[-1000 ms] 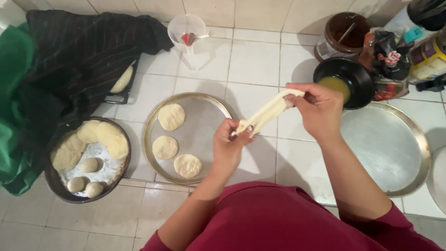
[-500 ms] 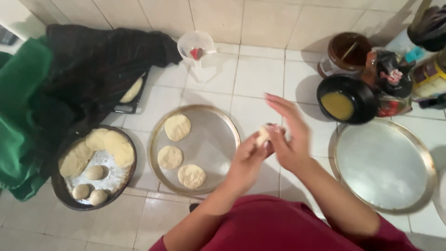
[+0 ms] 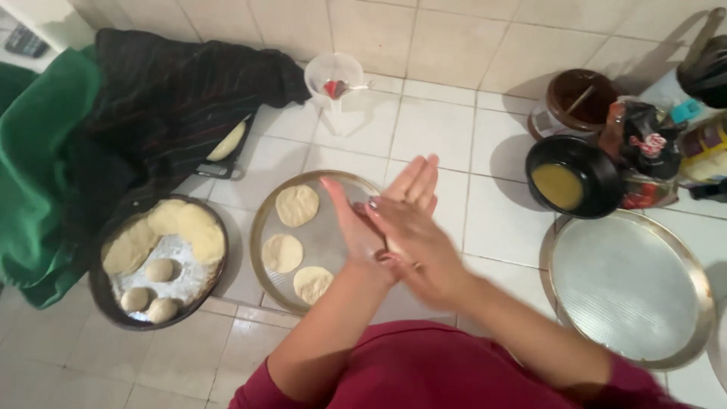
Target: Prepare and shape dough into small rounds and flat disks on baking pans.
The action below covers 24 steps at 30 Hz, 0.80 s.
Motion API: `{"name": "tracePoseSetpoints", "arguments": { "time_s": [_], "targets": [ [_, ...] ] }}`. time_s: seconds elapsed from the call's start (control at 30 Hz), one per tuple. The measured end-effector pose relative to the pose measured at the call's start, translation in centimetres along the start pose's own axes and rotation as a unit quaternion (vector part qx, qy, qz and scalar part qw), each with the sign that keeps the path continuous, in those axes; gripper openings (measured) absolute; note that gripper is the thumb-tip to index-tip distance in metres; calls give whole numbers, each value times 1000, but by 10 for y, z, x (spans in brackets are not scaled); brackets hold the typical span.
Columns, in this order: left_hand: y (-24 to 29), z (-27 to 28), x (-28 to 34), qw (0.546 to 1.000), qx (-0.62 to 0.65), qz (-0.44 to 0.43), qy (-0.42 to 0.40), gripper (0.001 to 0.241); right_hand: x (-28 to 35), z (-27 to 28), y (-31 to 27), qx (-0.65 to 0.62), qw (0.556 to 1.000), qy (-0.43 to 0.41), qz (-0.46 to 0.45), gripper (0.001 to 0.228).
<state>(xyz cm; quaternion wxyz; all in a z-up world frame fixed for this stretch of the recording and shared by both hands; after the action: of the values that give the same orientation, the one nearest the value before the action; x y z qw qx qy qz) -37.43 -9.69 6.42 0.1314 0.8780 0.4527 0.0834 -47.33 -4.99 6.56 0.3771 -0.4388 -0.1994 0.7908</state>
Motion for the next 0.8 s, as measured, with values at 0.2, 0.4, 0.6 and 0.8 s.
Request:
{"name": "tracePoseSetpoints", "arguments": {
  "time_s": [0.2,0.4,0.6,0.8],
  "targets": [
    [-9,1,-22,998,15,57,1,148,-54,38,8,226,965,134,22,56],
    [33,-18,-20,998,49,-15,-34,145,-34,32,19,125,991,-10,36,37],
    [6,12,-13,996,88,14,-4,141,-11,-9,-59,-52,997,49,-15,45],
    [-7,-2,14,1000,-14,-1,-6,147,-10,5,-32,159,974,160,1,33]
  ]
}}
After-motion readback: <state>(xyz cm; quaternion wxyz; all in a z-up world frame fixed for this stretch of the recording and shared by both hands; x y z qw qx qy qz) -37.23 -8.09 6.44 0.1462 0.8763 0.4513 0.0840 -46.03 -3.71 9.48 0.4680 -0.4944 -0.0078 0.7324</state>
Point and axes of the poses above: each hand's wrist, its own x-axis away from the middle knuckle, its own z-axis out of the back of the hand, y = z × x, the point moved 2 cm from there along -x, towards the middle knuckle, and after that the axes turned 6 degrees about y, right-handed, at the moved point
